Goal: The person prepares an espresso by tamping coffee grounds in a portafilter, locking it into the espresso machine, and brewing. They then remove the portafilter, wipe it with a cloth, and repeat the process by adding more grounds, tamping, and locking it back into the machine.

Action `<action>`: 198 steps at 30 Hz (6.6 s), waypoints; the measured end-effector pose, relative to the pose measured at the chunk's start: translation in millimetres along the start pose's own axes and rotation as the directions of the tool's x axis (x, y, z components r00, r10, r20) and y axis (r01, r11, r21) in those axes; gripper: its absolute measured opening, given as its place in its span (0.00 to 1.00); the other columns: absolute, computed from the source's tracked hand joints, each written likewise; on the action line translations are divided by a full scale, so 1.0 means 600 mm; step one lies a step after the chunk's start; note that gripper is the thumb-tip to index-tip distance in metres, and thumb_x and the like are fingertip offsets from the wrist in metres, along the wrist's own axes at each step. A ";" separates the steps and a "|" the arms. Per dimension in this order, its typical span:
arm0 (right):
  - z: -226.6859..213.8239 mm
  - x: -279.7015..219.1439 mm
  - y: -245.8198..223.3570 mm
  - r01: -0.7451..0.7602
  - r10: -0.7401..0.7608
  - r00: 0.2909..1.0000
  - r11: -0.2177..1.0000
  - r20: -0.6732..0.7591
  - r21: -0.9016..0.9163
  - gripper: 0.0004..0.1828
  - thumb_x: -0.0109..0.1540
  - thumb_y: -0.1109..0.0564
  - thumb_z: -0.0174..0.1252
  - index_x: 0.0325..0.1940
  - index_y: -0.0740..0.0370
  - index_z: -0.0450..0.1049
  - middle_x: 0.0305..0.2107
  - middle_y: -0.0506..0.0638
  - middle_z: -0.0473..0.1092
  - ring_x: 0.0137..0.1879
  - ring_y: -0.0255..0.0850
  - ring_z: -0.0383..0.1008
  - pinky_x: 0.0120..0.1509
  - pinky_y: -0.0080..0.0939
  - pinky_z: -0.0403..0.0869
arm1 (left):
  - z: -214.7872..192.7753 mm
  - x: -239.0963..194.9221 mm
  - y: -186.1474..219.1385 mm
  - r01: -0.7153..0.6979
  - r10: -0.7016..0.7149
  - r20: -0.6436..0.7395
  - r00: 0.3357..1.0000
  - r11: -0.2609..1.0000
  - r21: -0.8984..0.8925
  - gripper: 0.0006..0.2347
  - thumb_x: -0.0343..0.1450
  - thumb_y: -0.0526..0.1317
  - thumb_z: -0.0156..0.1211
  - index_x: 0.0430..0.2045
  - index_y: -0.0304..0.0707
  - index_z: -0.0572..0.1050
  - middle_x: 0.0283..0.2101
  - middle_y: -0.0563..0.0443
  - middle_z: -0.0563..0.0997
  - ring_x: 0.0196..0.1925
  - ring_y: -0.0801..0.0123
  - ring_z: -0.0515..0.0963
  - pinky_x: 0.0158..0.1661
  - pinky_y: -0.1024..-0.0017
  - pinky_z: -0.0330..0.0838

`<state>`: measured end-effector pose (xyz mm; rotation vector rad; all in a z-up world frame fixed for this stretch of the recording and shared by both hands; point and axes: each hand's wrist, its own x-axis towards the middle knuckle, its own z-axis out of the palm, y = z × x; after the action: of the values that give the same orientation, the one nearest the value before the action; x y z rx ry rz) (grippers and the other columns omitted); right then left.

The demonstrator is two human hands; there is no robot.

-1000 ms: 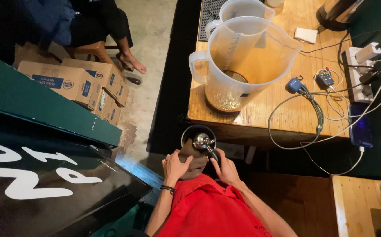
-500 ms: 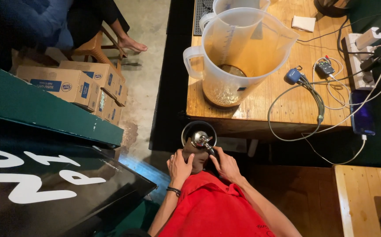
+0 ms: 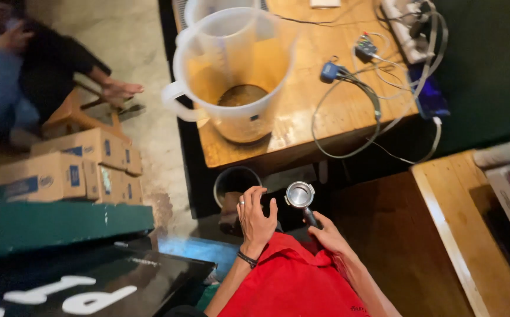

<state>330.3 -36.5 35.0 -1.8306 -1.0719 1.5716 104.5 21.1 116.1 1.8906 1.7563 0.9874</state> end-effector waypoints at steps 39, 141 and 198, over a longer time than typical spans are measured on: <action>-0.332 -0.935 0.316 -0.178 0.332 -0.287 0.903 -0.899 0.390 0.13 0.71 0.54 0.64 0.52 0.68 0.77 0.39 0.60 0.78 0.45 0.54 0.77 0.45 0.56 0.72 | 0.275 -0.500 0.632 -0.486 0.942 0.325 0.082 0.322 -0.812 0.10 0.73 0.40 0.58 0.46 0.40 0.75 0.49 0.46 0.77 0.51 0.56 0.77 0.46 0.60 0.69; -0.403 -1.319 0.638 -0.529 0.223 -0.063 0.819 -0.973 0.222 0.22 0.66 0.44 0.66 0.59 0.56 0.73 0.44 0.47 0.80 0.49 0.48 0.80 0.56 0.52 0.72 | 0.283 -0.916 0.967 -0.369 0.966 -0.008 -0.259 -0.106 -0.923 0.04 0.77 0.38 0.60 0.33 0.41 0.76 0.34 0.54 0.79 0.33 0.62 0.75 0.35 0.65 0.64; -0.646 -1.429 0.815 -0.213 -0.534 0.278 0.776 -0.798 -0.594 0.09 0.68 0.51 0.63 0.49 0.56 0.79 0.43 0.49 0.76 0.51 0.52 0.78 0.53 0.48 0.75 | 0.311 -1.190 0.996 -0.669 0.979 0.152 0.139 0.206 -0.714 0.12 0.71 0.39 0.66 0.48 0.42 0.80 0.24 0.60 0.69 0.28 0.64 0.73 0.29 0.67 0.70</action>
<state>803.0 -966.1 229.3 -2.3487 -1.0752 -0.3374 677.1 -727.4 232.7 2.4016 -0.2406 0.8173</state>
